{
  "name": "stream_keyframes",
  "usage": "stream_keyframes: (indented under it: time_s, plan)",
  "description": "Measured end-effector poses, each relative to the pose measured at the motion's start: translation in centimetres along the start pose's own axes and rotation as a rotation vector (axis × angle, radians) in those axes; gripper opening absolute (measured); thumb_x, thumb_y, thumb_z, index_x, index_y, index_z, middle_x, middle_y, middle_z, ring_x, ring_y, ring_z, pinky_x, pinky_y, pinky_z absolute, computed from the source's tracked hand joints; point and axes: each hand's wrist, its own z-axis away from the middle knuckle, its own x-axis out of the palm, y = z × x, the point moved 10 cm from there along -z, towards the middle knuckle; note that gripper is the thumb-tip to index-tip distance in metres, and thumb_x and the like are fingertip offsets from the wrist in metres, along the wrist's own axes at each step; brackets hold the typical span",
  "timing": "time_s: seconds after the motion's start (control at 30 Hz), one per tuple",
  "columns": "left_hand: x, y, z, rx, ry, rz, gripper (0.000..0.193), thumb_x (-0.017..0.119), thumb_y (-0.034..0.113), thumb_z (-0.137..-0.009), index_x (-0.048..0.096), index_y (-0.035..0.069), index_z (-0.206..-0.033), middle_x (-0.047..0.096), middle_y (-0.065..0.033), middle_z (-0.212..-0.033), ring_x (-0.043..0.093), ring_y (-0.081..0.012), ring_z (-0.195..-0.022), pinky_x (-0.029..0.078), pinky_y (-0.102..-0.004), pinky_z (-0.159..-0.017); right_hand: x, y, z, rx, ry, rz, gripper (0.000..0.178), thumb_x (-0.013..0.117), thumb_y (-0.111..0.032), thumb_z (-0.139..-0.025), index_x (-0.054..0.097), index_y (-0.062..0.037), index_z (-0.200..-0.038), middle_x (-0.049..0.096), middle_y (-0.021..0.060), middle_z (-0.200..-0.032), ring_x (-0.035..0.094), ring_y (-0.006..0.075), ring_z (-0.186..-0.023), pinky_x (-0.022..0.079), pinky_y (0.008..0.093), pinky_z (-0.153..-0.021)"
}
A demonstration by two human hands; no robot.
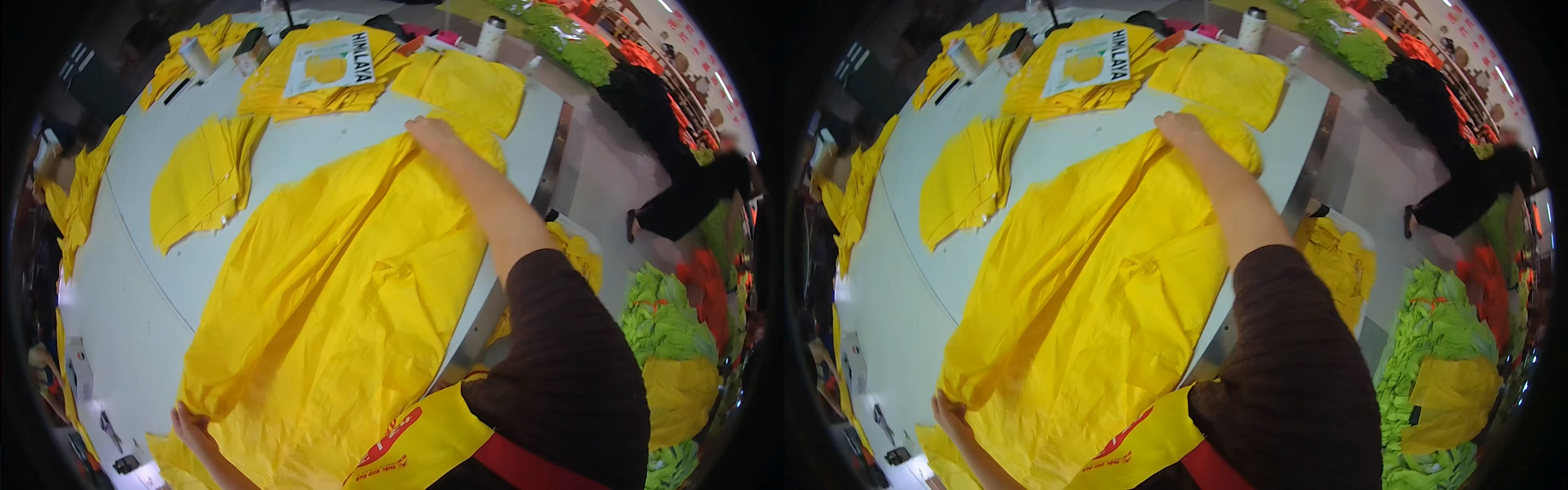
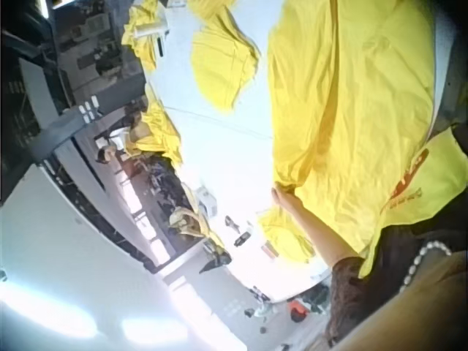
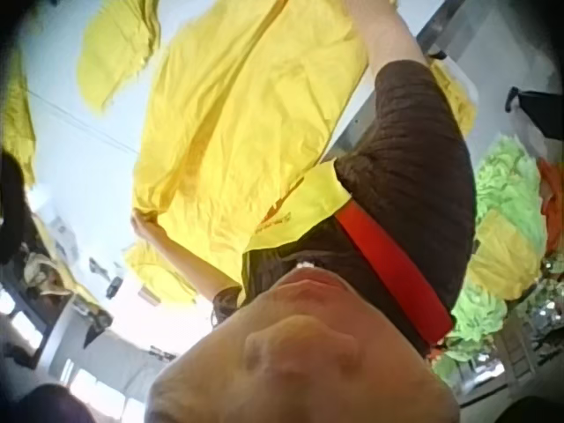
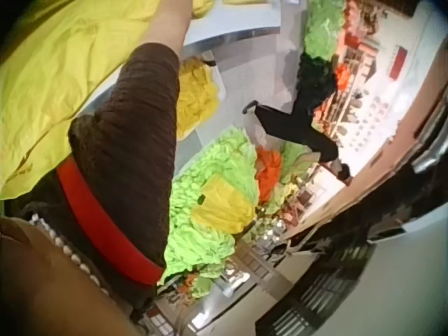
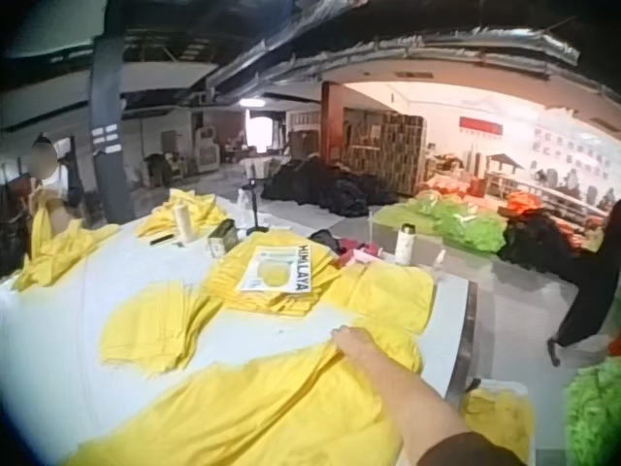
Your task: The person folds a yellow raincoat on a table, aligns the sleeves and body, and places the folded item into a white basket. The person repeats the process with another yellow raincoat.
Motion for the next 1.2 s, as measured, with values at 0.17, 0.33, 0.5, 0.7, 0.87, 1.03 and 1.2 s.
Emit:
stream_keyframes:
  time_s: [0.17,0.33,0.5,0.7,0.87,1.03,1.2]
  plan:
    - [-4.3,4.8,-4.3,0.214,0.068,0.155,0.024,0.058,0.028,-0.088,0.054,0.006,-0.099,0.062,-0.0093,-0.092,0.062,-0.0186,-0.081,0.051,-0.0277,-0.063,-3.5,3.4,-0.3,0.185,0.183,-0.495,0.016,0.048,-0.008,-0.080,0.059,-0.0083,-0.092,0.061,0.0183,-0.097,0.061,0.0348,-0.086,0.050,0.0452,-0.073]
    - [-6.8,-4.5,1.3,0.148,0.134,0.069,0.015,0.058,0.023,-0.089,0.052,0.009,-0.090,0.055,0.0003,-0.082,0.053,-0.0084,-0.072,0.045,-0.0241,-0.057,0.7,1.7,1.5,0.005,0.119,-0.118,0.025,0.053,-0.009,-0.079,0.051,-0.0070,-0.103,0.059,0.0194,-0.097,0.058,0.0374,-0.092,0.047,0.0470,-0.077]
    - [-4.4,-11.3,7.3,-0.222,-0.098,-0.063,0.030,0.053,0.035,-0.090,0.056,0.008,-0.101,0.056,-0.0008,-0.092,0.053,-0.0114,-0.088,0.045,-0.0310,-0.074,-2.5,-4.9,2.7,-0.043,-0.026,0.038,0.031,0.056,-0.010,-0.078,0.056,-0.0060,-0.109,0.059,0.0164,-0.102,0.056,0.0347,-0.097,0.045,0.0423,-0.082]
    - [-2.1,-8.2,0.6,-0.016,0.049,-0.130,0.028,0.054,0.031,-0.091,0.059,0.004,-0.099,0.060,-0.0008,-0.094,0.052,-0.0070,-0.083,0.043,-0.0226,-0.071,-5.4,-26.9,6.7,-0.719,0.249,-0.452,0.044,0.061,-0.027,-0.080,0.054,-0.0060,-0.118,0.050,0.0155,-0.125,0.045,0.0317,-0.117,0.036,0.0415,-0.098]
    - [3.2,3.7,2.1,0.357,0.171,0.226,0.014,0.056,0.013,-0.090,0.054,0.004,-0.080,0.051,0.0056,-0.073,0.044,-0.0022,-0.065,0.036,-0.0178,-0.057,0.2,-31.1,3.2,-0.528,0.090,-0.187,0.065,0.052,-0.046,-0.084,0.035,-0.0104,-0.136,0.026,0.0118,-0.146,0.021,0.0285,-0.135,0.020,0.0558,-0.104]
    - [-5.1,-17.2,-3.3,0.065,0.349,-0.347,0.039,0.059,0.026,-0.088,0.053,-0.005,-0.110,0.059,-0.0134,-0.103,0.053,-0.0223,-0.094,0.042,-0.0331,-0.084,3.3,-31.3,0.2,-0.452,-0.029,-0.273,0.069,0.046,-0.054,-0.085,0.031,-0.0134,-0.140,0.021,0.0096,-0.149,0.017,0.0301,-0.137,0.014,0.0602,-0.104]
    - [1.7,1.9,2.5,0.673,0.502,-0.919,0.051,0.055,0.033,-0.090,0.044,0.002,-0.129,0.048,-0.0154,-0.130,0.045,-0.0317,-0.119,0.038,-0.0395,-0.094,0.1,-31.0,2.1,-0.443,0.077,-0.356,0.071,0.044,-0.057,-0.084,0.034,-0.0130,-0.139,0.024,0.0138,-0.147,0.017,0.0346,-0.136,0.014,0.0611,-0.104]
